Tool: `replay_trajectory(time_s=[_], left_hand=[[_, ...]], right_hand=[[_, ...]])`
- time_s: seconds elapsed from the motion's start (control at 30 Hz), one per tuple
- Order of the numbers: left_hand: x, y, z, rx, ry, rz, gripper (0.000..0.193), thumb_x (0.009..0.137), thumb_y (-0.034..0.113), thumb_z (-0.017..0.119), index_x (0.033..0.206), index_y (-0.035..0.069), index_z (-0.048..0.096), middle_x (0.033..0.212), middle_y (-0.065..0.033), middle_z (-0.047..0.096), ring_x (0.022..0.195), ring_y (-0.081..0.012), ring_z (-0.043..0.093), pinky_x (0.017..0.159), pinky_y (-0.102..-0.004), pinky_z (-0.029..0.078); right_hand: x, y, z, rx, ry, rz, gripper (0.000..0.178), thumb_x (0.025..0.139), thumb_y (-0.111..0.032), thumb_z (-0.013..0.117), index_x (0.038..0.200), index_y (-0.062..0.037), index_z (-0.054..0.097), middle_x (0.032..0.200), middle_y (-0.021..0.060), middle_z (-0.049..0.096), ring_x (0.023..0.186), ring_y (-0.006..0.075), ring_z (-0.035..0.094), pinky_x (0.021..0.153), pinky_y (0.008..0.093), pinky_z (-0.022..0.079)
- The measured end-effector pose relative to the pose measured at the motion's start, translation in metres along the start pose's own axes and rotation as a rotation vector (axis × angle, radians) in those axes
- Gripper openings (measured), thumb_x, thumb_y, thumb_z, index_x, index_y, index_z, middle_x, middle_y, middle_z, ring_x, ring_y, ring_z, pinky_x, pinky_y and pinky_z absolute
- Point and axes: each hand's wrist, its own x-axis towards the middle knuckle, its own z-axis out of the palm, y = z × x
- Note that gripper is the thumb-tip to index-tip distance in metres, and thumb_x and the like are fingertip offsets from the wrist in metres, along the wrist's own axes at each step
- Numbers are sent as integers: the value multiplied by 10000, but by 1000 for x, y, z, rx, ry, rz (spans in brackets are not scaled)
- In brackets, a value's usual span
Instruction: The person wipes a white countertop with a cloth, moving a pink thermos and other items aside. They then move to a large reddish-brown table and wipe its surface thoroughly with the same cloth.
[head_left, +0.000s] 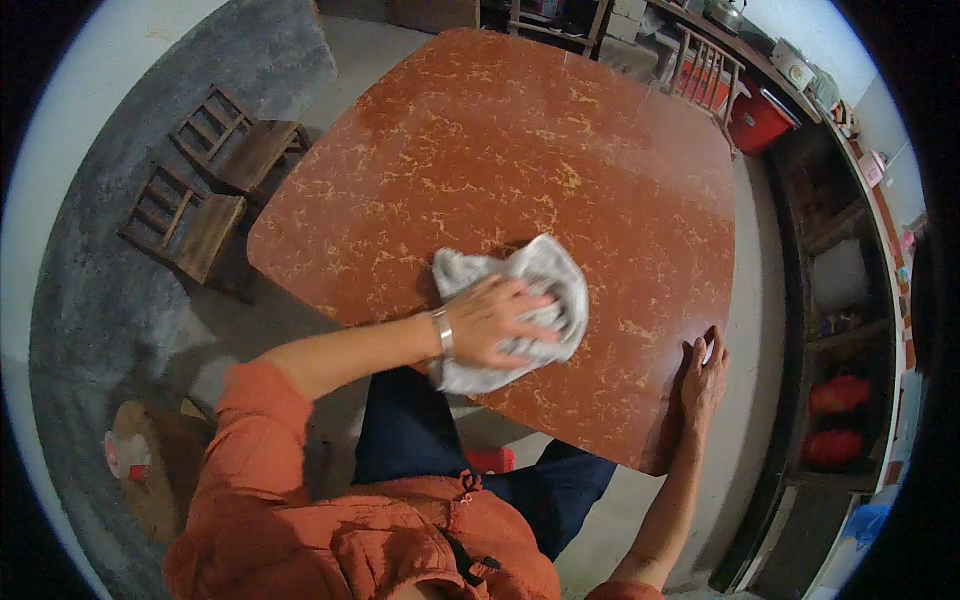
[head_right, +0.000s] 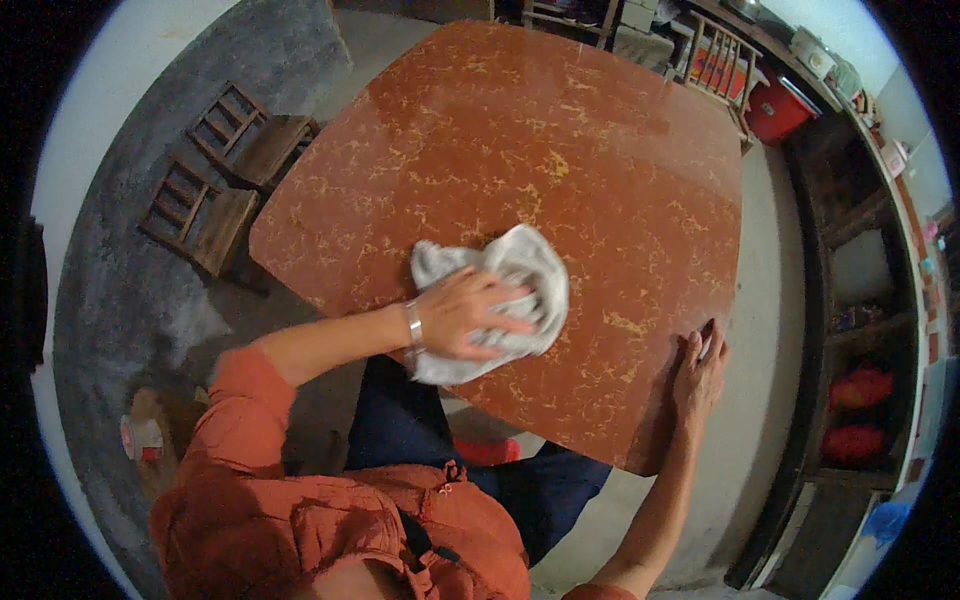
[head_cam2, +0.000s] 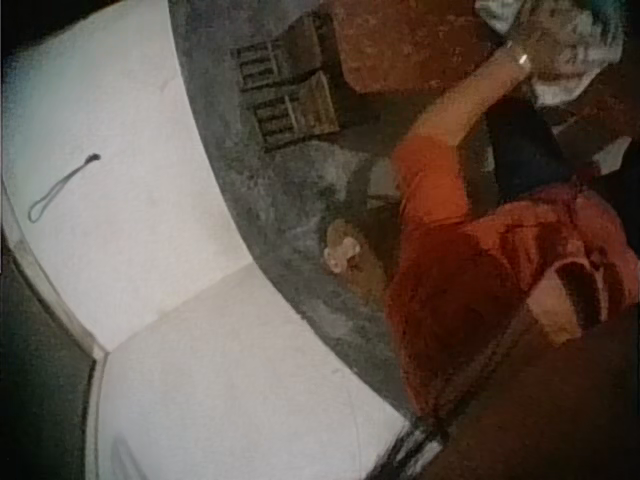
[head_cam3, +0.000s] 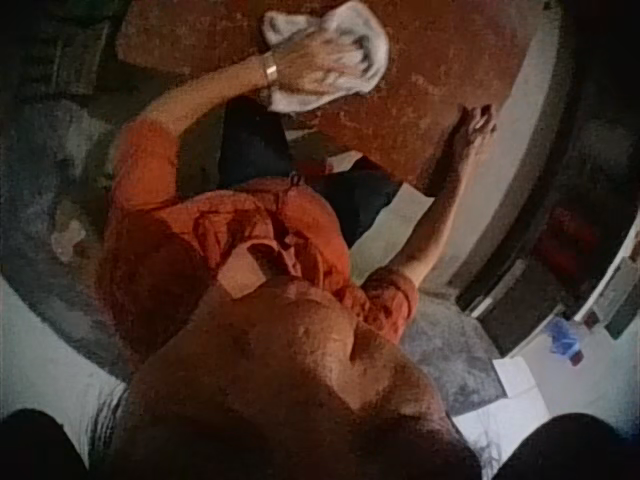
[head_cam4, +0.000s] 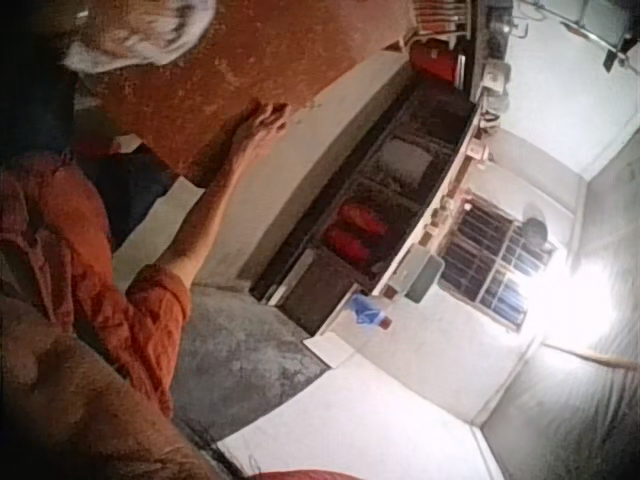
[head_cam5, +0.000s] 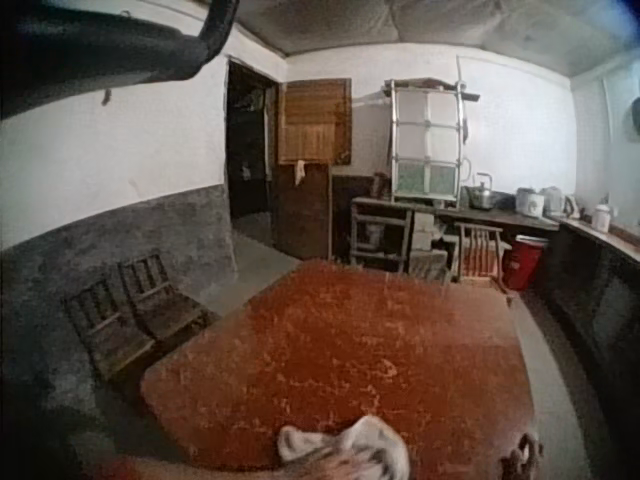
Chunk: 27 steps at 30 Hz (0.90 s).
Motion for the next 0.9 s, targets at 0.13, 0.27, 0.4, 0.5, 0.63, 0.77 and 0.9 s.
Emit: replay_trajectory(time_s=[0.13, 0.27, 0.4, 0.5, 0.63, 0.77, 0.9], left_hand=[[-101, -8, -41, -13, 7, -159, 454, 750, 412, 680, 1189, 304, 637, 1282, -86, 534, 1035, -280, 522, 920, -449, 416], [-175, -86, -80, 267, 86, -518, 439, 800, 383, 645, 1211, 231, 626, 1230, -143, 573, 1088, -348, 516, 989, -472, 367], [-167, -164, -82, 583, 237, -887, 426, 830, 404, 617, 1220, 232, 617, 1200, -156, 593, 1045, -358, 532, 940, -455, 416], [-98, -160, -53, 510, 220, -752, 408, 821, 422, 610, 1164, 205, 653, 1078, -129, 627, 972, -321, 553, 907, -428, 431], [-43, -69, -17, 259, 156, -289, 410, 809, 378, 642, 1199, 251, 634, 1261, -131, 557, 1053, -320, 517, 963, -442, 395], [-93, -42, -45, 147, 60, -365, 435, 797, 369, 654, 1212, 244, 628, 1291, -160, 537, 1048, -330, 527, 962, -434, 396], [-173, -102, -82, 301, 122, -719, 450, 790, 372, 656, 1215, 228, 618, 1218, -151, 566, 1079, -351, 505, 980, -455, 382]], right_hand=[[0, 3, 5, 45, 5, -39, 537, 974, -508, 354, 1398, -182, 396, 1372, 153, 427, 1188, 366, 505, 932, 457, 440], [0, -1, 5, -19, 8, -11, 542, 973, -512, 347, 1406, -188, 381, 1358, 159, 436, 1181, 367, 509, 926, 458, 445], [3, -10, 4, 13, -27, 15, 496, 970, -479, 371, 1388, -214, 408, 1350, 170, 441, 1186, 371, 502, 942, 451, 430], [6, -4, 7, -4, -37, 1, 490, 971, -473, 374, 1387, -216, 408, 1348, 169, 443, 1189, 368, 502, 943, 450, 429], [7, 9, 10, 11, 31, -56, 504, 973, -469, 383, 1380, -174, 415, 1335, 175, 446, 1148, 362, 532, 929, 442, 440], [5, 14, 13, 48, 43, -70, 495, 972, -442, 402, 1375, -154, 421, 1326, 177, 451, 1136, 366, 533, 918, 440, 441], [4, 8, 11, 1, 46, -63, 481, 973, -421, 407, 1375, -157, 417, 1327, 176, 449, 1113, 378, 543, 902, 447, 447]])
